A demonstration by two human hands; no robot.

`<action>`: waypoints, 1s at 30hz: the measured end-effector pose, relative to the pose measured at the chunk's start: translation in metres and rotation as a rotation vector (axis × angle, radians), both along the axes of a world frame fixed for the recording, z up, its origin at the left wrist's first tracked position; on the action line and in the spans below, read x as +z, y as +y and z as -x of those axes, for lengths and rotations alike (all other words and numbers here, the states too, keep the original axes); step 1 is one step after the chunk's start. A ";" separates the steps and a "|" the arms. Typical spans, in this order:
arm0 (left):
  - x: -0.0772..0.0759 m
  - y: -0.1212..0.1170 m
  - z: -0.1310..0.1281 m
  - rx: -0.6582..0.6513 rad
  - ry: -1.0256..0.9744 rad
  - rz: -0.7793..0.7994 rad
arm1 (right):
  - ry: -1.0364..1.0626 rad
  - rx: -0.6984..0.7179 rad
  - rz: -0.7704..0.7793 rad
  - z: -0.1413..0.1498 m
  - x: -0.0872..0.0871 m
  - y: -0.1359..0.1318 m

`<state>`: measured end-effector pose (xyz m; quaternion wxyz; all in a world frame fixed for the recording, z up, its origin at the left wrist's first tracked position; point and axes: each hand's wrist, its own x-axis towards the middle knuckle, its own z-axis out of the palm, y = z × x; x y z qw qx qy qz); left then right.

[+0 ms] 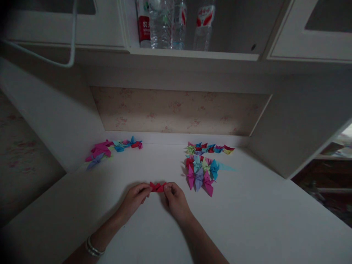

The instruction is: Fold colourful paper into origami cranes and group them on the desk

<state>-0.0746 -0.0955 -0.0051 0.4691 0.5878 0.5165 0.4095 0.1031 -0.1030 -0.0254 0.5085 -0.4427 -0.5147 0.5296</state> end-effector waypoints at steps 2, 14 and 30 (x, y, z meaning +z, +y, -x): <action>0.001 0.000 0.000 -0.007 0.004 -0.004 | 0.002 0.000 0.006 0.000 0.000 0.000; 0.002 -0.001 -0.001 0.008 -0.002 0.015 | 0.016 -0.003 0.023 0.001 0.003 -0.001; 0.002 -0.001 -0.001 0.024 0.011 0.014 | 0.018 -0.012 0.026 0.001 0.002 0.000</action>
